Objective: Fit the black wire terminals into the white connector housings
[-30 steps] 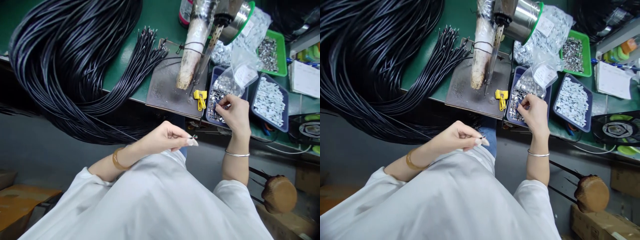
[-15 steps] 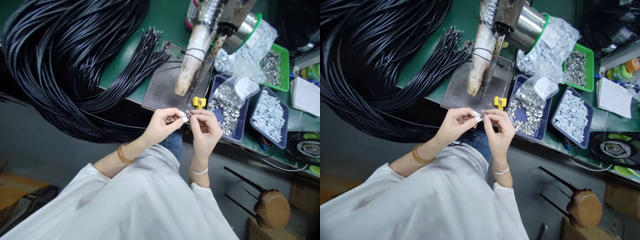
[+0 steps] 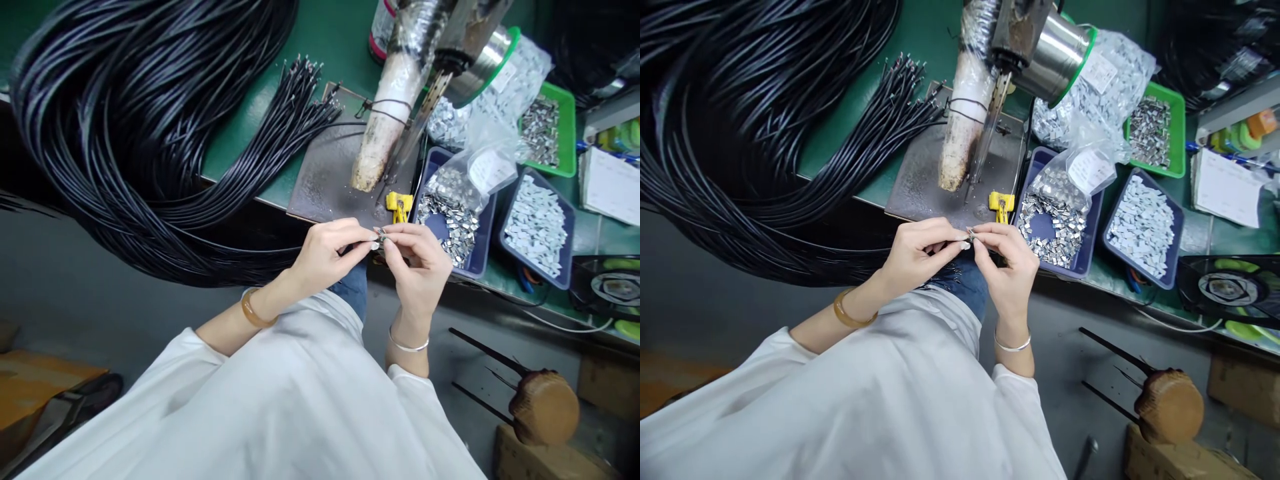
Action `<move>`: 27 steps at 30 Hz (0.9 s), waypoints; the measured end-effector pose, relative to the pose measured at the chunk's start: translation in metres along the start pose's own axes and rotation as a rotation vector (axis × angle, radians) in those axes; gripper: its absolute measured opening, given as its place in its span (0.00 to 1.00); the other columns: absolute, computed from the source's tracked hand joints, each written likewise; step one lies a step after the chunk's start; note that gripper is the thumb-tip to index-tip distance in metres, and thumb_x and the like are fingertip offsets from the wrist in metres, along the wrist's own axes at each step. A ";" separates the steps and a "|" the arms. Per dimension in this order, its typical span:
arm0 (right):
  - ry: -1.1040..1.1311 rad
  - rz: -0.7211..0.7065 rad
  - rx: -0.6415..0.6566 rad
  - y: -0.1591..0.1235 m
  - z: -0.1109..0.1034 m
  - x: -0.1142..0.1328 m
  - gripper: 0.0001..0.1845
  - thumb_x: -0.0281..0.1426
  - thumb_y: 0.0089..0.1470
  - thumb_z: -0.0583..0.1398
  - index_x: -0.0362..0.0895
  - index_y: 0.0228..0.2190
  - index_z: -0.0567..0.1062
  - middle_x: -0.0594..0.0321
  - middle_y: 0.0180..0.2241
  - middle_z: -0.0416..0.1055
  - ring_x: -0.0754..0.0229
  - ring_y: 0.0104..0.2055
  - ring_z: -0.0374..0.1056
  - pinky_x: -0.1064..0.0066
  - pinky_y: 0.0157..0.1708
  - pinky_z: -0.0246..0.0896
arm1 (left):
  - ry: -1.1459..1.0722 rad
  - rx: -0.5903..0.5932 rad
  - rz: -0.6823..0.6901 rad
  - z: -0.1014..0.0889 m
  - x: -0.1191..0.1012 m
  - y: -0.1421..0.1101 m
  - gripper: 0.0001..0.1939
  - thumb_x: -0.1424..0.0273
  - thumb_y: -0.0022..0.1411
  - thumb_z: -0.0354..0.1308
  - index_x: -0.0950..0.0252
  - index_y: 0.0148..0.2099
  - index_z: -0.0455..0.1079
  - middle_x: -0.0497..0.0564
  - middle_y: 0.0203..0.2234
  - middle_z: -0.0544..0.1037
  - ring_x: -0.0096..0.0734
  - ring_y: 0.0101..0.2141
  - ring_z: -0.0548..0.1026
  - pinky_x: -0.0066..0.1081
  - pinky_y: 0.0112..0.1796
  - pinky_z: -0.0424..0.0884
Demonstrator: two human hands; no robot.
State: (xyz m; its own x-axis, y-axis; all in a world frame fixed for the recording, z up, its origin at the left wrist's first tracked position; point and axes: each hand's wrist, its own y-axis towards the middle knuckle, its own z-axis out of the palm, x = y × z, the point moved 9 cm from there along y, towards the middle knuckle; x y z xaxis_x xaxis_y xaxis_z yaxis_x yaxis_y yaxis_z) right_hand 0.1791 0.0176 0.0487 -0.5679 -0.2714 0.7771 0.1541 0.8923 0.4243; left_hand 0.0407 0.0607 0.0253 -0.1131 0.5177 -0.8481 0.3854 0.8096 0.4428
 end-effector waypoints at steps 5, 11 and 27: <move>-0.054 -0.037 -0.004 -0.008 -0.002 0.017 0.05 0.24 0.56 0.63 0.46 0.33 0.78 0.62 0.39 0.77 0.61 0.43 0.76 0.66 0.43 0.76 | 0.198 0.007 0.185 0.001 -0.024 -0.011 0.11 0.70 0.70 0.53 0.66 0.38 0.76 0.52 0.27 0.79 0.29 0.29 0.75 0.29 0.34 0.68; 0.124 0.018 -0.155 -0.014 -0.001 0.012 0.03 0.26 0.57 0.64 0.46 0.33 0.78 0.62 0.39 0.76 0.60 0.41 0.78 0.66 0.39 0.76 | -0.477 -0.017 -0.322 0.004 0.008 -0.017 0.08 0.67 0.66 0.59 0.66 0.43 0.70 0.46 0.23 0.78 0.18 0.17 0.67 0.21 0.21 0.64; 0.062 -0.219 -0.228 0.000 0.002 0.005 0.09 0.21 0.58 0.60 0.45 0.39 0.74 0.61 0.38 0.79 0.60 0.41 0.78 0.65 0.39 0.77 | -0.678 -0.071 -0.544 0.003 0.045 0.007 0.03 0.73 0.53 0.67 0.69 0.31 0.79 0.48 0.23 0.79 0.20 0.24 0.73 0.21 0.30 0.69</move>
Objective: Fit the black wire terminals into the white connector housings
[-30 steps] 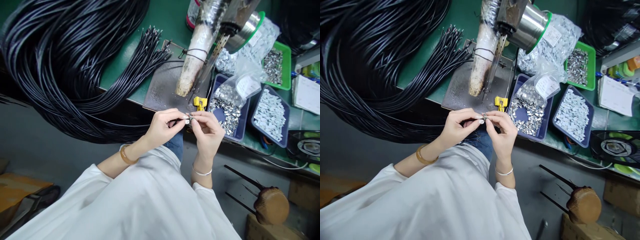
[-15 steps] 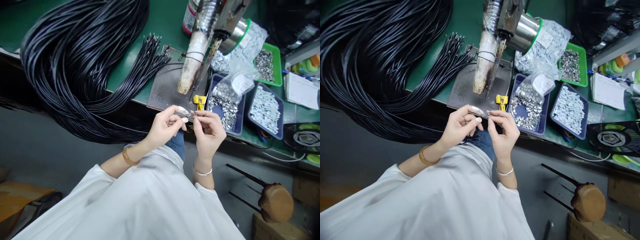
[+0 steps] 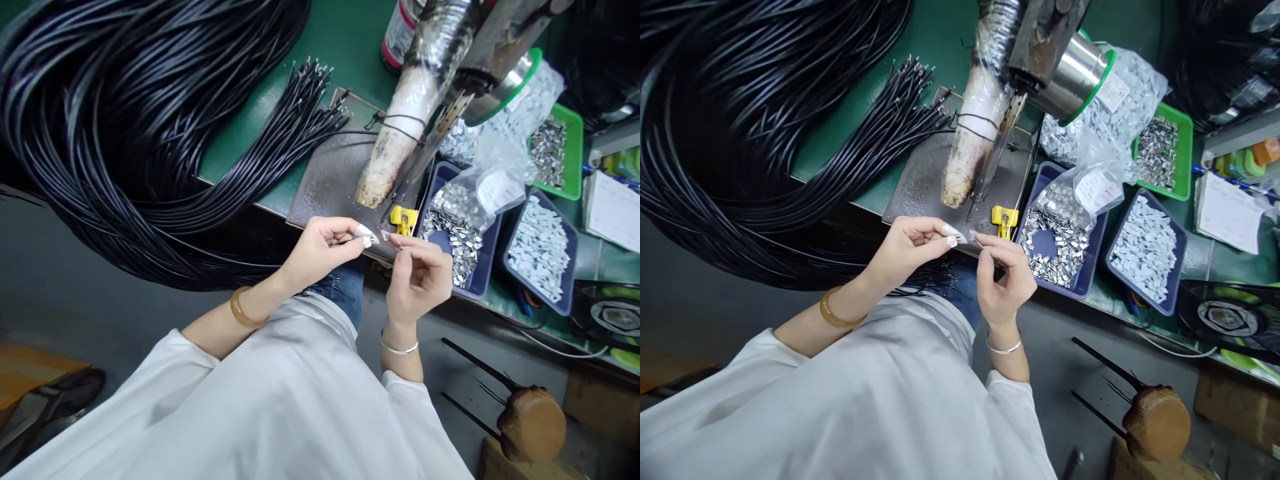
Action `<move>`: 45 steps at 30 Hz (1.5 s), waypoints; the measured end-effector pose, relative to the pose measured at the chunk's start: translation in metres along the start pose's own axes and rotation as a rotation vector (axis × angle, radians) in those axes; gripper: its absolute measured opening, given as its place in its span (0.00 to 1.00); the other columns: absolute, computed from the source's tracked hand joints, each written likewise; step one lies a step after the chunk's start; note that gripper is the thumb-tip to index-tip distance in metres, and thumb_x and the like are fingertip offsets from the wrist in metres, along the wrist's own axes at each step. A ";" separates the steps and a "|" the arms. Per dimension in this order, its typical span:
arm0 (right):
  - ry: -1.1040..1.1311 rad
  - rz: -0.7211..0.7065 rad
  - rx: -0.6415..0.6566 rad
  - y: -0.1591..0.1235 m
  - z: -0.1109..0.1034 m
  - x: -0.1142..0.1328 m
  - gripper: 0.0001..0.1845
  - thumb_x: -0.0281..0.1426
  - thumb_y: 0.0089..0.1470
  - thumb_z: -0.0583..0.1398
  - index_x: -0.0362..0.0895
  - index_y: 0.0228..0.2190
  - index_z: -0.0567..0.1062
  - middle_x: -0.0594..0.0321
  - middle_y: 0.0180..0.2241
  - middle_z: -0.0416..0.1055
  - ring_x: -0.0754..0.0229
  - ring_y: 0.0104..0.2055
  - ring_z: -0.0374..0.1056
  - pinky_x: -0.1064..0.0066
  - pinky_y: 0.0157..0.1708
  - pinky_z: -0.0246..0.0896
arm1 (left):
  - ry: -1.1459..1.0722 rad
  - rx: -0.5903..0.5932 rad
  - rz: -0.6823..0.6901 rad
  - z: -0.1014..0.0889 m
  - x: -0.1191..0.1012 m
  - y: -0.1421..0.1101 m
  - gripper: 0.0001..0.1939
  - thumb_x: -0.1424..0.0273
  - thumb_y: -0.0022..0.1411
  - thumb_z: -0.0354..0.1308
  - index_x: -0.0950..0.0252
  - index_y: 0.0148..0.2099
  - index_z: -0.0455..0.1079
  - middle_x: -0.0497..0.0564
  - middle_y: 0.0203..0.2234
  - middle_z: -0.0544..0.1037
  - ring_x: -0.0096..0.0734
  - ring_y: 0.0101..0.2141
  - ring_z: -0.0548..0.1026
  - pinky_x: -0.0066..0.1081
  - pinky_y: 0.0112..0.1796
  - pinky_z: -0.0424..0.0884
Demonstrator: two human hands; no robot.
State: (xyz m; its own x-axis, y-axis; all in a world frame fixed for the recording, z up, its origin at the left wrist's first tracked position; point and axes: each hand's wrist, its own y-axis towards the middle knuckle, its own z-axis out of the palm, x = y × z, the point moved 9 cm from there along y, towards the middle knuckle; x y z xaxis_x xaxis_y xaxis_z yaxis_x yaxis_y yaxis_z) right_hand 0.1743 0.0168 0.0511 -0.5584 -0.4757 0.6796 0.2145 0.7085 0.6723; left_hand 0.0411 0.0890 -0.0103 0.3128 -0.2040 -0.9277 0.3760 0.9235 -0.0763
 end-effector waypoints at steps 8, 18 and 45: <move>-0.113 -0.093 0.098 0.001 0.007 0.002 0.10 0.20 0.53 0.65 0.45 0.35 0.75 0.62 0.38 0.81 0.62 0.41 0.78 0.68 0.42 0.75 | 0.063 -0.039 0.047 -0.002 -0.004 0.005 0.05 0.71 0.53 0.65 0.69 0.28 0.79 0.48 0.23 0.79 0.22 0.25 0.72 0.22 0.29 0.69; -0.251 -0.179 0.088 0.004 0.012 0.004 0.11 0.19 0.52 0.64 0.44 0.36 0.73 0.59 0.42 0.80 0.60 0.44 0.77 0.66 0.43 0.77 | 0.114 -0.092 0.095 -0.004 -0.006 0.011 0.03 0.73 0.51 0.64 0.69 0.29 0.78 0.48 0.24 0.78 0.22 0.26 0.73 0.21 0.29 0.69; -0.254 -0.147 0.066 0.010 0.012 0.006 0.12 0.20 0.52 0.66 0.47 0.36 0.76 0.63 0.41 0.80 0.60 0.43 0.77 0.65 0.43 0.77 | 0.211 -0.109 0.148 -0.003 -0.015 0.009 0.03 0.74 0.52 0.65 0.68 0.31 0.80 0.47 0.22 0.78 0.17 0.20 0.66 0.20 0.22 0.61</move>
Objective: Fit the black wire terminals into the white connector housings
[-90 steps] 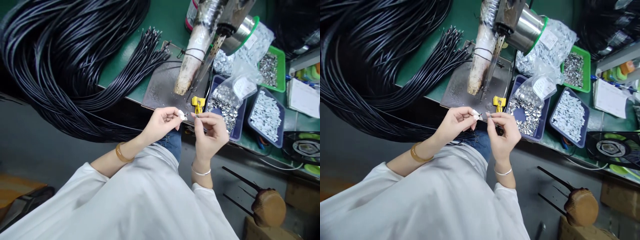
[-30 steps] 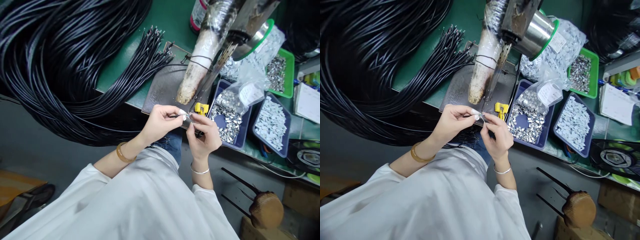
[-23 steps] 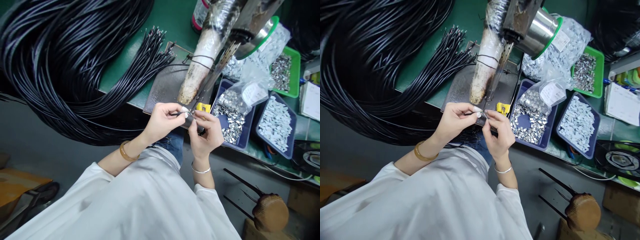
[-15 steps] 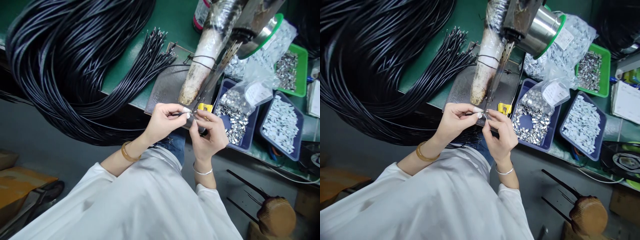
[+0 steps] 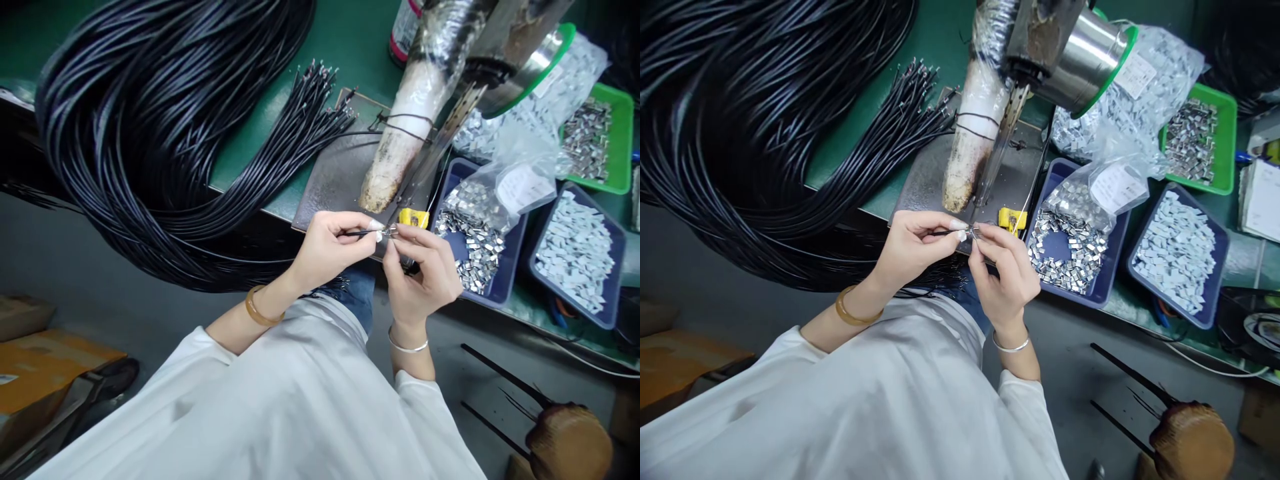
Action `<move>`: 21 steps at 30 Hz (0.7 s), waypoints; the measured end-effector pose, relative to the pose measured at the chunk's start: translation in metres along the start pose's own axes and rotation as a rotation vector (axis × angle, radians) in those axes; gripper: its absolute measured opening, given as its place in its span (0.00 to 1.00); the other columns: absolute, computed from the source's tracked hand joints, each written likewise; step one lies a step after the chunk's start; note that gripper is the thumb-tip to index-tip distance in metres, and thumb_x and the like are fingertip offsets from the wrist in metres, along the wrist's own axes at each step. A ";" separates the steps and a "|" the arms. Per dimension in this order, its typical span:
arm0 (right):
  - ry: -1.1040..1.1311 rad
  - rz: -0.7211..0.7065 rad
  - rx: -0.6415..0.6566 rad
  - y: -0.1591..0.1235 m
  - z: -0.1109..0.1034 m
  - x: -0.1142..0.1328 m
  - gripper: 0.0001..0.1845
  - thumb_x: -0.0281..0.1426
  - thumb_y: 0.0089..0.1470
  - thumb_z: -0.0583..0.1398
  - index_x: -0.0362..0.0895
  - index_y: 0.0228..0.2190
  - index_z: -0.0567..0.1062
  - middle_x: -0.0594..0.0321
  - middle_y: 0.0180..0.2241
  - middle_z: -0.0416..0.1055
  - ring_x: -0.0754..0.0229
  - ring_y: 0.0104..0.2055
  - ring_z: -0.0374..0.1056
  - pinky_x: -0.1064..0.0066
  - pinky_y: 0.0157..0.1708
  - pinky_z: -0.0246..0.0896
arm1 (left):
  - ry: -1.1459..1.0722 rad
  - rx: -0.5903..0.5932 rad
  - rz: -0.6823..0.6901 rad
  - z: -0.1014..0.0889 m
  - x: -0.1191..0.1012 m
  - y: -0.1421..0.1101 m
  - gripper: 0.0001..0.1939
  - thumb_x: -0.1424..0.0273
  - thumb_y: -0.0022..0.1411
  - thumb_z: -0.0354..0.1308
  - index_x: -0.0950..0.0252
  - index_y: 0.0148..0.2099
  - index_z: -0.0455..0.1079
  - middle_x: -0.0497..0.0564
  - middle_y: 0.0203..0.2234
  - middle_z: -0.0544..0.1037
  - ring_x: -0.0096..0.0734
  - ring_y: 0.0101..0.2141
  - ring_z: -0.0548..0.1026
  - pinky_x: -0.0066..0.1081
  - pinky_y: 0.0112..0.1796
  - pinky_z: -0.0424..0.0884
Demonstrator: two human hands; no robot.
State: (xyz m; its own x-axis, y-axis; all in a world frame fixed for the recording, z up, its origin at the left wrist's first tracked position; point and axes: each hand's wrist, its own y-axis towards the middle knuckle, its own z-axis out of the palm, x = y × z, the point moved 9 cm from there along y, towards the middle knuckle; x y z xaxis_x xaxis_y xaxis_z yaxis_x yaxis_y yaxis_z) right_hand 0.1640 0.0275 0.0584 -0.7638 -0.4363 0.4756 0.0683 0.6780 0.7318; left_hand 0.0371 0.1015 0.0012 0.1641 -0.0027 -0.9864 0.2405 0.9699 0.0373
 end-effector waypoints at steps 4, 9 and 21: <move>0.039 0.008 0.014 -0.004 0.001 -0.002 0.11 0.21 0.52 0.66 0.47 0.36 0.75 0.62 0.42 0.80 0.60 0.43 0.78 0.66 0.41 0.78 | -0.045 0.009 -0.067 0.000 0.007 0.000 0.03 0.73 0.52 0.65 0.68 0.30 0.80 0.49 0.26 0.80 0.22 0.26 0.73 0.21 0.28 0.70; 0.017 -0.015 0.006 -0.009 -0.001 -0.002 0.11 0.22 0.52 0.65 0.46 0.37 0.74 0.61 0.42 0.80 0.59 0.43 0.78 0.65 0.42 0.77 | -0.044 0.024 -0.113 0.001 0.010 -0.001 0.03 0.73 0.52 0.65 0.68 0.30 0.79 0.48 0.23 0.78 0.21 0.24 0.71 0.21 0.27 0.68; -0.039 0.008 0.059 0.006 0.003 0.002 0.11 0.21 0.53 0.65 0.48 0.37 0.76 0.63 0.42 0.79 0.59 0.44 0.77 0.63 0.44 0.77 | -0.060 -0.033 -0.104 -0.001 0.001 0.002 0.04 0.72 0.51 0.68 0.68 0.28 0.78 0.46 0.21 0.75 0.21 0.23 0.69 0.21 0.25 0.65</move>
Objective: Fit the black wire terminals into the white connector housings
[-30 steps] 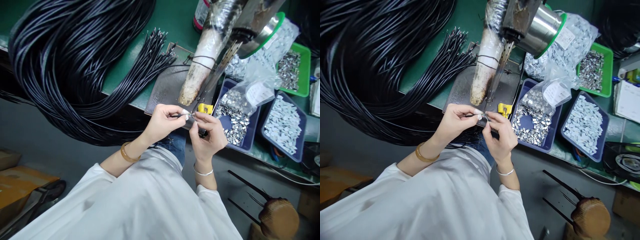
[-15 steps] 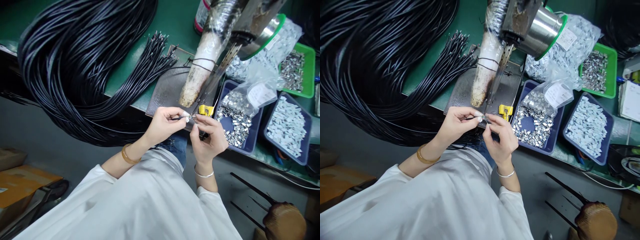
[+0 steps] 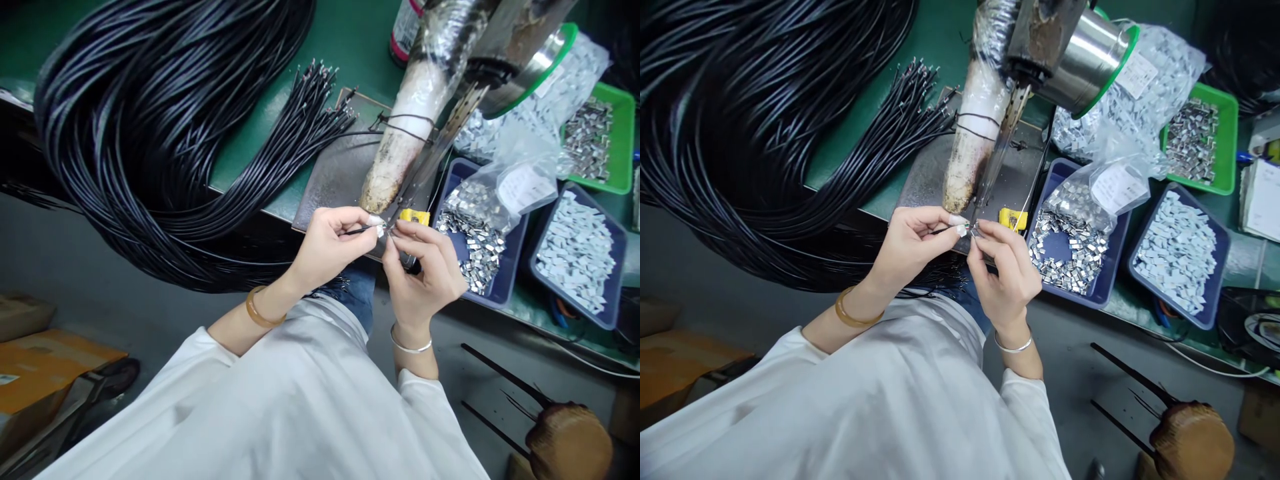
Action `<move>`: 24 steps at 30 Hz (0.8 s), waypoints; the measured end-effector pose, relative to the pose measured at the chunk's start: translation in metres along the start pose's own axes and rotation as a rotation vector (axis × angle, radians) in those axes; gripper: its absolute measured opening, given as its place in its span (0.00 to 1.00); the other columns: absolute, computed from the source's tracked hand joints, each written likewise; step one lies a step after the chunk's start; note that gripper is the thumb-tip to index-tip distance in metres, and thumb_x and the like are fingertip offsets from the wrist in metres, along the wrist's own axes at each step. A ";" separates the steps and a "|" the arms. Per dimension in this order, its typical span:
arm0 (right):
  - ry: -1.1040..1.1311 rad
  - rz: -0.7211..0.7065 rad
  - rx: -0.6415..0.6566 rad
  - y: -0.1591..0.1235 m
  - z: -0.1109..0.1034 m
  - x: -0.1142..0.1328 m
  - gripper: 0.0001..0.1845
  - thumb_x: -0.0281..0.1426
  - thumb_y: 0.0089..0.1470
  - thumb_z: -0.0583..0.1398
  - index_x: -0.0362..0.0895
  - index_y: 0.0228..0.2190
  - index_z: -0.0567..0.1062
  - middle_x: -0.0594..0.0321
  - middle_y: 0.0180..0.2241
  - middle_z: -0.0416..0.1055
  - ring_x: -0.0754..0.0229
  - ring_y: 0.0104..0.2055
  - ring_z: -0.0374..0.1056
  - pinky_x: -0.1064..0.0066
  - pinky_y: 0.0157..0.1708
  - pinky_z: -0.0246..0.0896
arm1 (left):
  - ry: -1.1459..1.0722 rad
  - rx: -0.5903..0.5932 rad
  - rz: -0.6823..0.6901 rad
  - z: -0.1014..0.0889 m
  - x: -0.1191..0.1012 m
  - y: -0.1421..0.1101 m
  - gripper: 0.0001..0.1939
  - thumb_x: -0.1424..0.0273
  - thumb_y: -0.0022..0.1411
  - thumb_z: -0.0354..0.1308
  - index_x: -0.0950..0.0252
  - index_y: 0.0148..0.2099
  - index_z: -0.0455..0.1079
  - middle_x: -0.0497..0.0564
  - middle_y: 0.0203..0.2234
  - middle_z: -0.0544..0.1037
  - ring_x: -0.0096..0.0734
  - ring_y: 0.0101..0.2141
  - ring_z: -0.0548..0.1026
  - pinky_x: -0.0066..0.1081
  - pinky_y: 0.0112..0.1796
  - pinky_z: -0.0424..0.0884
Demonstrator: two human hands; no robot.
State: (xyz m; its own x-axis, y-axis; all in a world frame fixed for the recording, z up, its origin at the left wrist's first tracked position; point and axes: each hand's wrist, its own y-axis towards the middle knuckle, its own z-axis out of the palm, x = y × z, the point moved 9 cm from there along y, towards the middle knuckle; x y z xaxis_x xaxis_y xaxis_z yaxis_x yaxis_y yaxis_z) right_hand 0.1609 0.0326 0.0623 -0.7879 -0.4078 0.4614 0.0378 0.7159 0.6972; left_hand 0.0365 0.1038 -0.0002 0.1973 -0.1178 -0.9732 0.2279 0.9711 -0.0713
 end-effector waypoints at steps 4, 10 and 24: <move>-0.003 -0.026 0.032 -0.001 0.001 0.004 0.10 0.22 0.54 0.65 0.48 0.37 0.74 0.62 0.43 0.79 0.60 0.44 0.78 0.66 0.44 0.78 | 0.069 -0.002 0.038 -0.003 -0.001 -0.002 0.04 0.72 0.52 0.66 0.68 0.29 0.79 0.46 0.20 0.75 0.21 0.22 0.68 0.22 0.24 0.64; -0.018 -0.059 0.051 -0.005 0.000 0.004 0.09 0.23 0.55 0.64 0.47 0.36 0.72 0.61 0.42 0.80 0.60 0.42 0.78 0.67 0.42 0.78 | 0.104 0.038 0.029 -0.003 0.005 -0.003 0.05 0.72 0.54 0.65 0.68 0.31 0.80 0.47 0.21 0.76 0.20 0.22 0.67 0.22 0.24 0.63; -0.064 -0.047 0.048 -0.005 0.002 0.002 0.08 0.23 0.55 0.64 0.47 0.37 0.73 0.61 0.43 0.81 0.60 0.43 0.79 0.67 0.44 0.76 | 0.027 0.023 0.001 0.000 0.006 -0.001 0.05 0.71 0.52 0.65 0.68 0.27 0.77 0.46 0.19 0.74 0.21 0.22 0.68 0.23 0.25 0.64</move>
State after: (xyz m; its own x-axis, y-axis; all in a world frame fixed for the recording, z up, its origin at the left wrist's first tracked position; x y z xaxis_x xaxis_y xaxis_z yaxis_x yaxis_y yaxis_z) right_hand 0.1577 0.0296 0.0590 -0.8260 -0.4059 0.3913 -0.0287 0.7234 0.6899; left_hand 0.0374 0.1024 -0.0059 0.1721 -0.1112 -0.9788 0.2496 0.9661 -0.0659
